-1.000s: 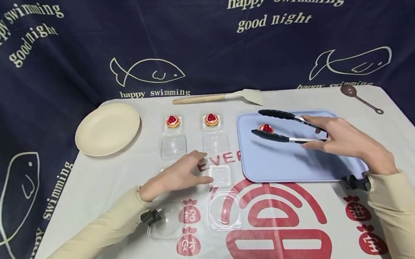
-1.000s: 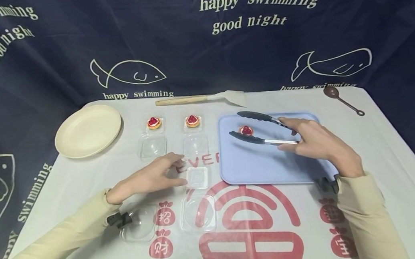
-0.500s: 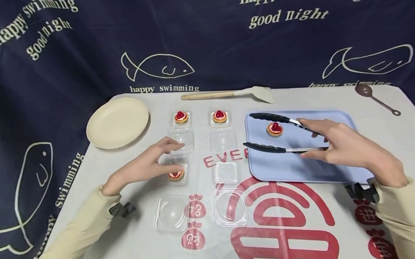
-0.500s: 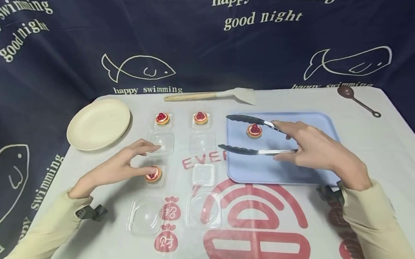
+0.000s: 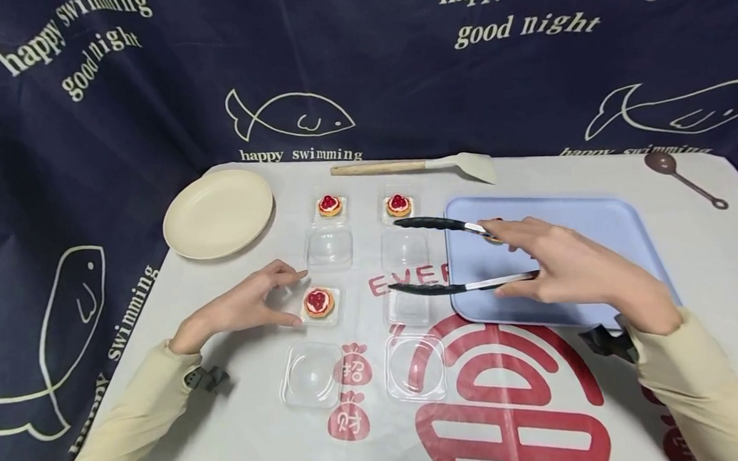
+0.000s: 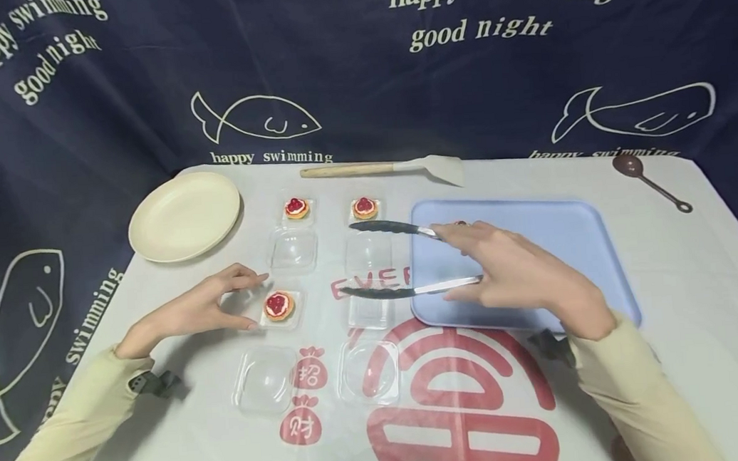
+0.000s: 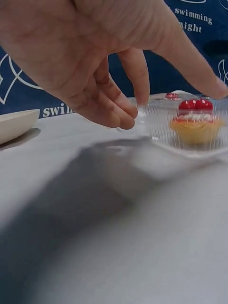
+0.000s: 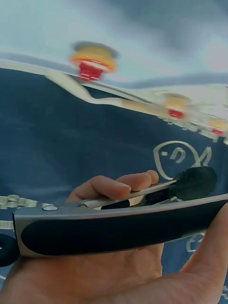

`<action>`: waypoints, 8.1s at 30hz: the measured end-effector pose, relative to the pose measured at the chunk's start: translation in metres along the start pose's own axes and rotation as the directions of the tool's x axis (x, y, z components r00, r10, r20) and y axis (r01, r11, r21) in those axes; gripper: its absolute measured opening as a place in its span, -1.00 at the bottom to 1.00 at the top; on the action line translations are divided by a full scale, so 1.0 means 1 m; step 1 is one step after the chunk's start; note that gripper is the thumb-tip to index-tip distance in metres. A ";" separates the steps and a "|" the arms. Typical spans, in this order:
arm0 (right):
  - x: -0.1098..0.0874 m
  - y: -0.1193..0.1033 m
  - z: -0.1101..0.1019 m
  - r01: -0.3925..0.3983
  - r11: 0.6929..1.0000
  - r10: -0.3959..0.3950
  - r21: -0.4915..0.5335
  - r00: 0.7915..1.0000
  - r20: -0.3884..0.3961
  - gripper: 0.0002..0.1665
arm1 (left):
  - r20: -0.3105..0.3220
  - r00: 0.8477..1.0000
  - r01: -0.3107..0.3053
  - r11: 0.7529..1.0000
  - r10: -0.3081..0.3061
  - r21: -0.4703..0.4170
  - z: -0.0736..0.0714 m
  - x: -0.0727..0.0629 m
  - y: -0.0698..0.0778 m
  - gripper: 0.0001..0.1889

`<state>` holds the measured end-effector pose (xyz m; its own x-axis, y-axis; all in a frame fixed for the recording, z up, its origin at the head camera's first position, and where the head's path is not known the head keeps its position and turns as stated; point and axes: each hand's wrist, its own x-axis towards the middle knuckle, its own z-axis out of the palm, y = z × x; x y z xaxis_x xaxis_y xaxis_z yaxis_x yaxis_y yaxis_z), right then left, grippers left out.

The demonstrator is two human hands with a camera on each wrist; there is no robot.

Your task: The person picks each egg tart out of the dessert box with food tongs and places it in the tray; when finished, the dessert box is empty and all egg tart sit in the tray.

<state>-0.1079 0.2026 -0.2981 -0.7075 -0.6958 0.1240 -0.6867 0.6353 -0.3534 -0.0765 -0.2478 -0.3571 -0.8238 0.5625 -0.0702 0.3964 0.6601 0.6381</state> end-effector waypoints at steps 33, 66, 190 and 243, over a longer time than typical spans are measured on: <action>0.133 -0.086 0.028 0.278 0.958 -0.228 -0.075 0.891 0.393 -0.35 | 0.014 0.999 0.040 0.995 -0.039 -0.088 0.004 0.006 0.000 -0.19; 0.122 -0.087 0.009 0.215 0.977 -0.198 0.003 0.892 0.406 -0.48 | 0.002 1.000 0.026 0.996 -0.026 -0.086 0.007 0.006 0.002 -0.30; 0.136 0.041 -0.035 -0.181 0.965 0.238 -0.187 0.906 0.351 -0.25 | 0.215 0.971 0.042 0.963 -0.102 0.268 -0.015 0.215 0.045 -0.68; -0.066 0.052 -0.034 -0.269 0.956 0.284 -0.119 0.950 0.128 -0.31 | 0.200 0.958 0.165 0.965 -0.206 0.206 -0.027 0.198 0.042 -0.49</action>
<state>-0.1025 0.2929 -0.2933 -0.8457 -0.5239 -0.1016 -0.4855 0.8344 -0.2608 -0.2342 -0.1217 -0.3233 -0.7900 0.5022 -0.3517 0.3303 0.8319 0.4460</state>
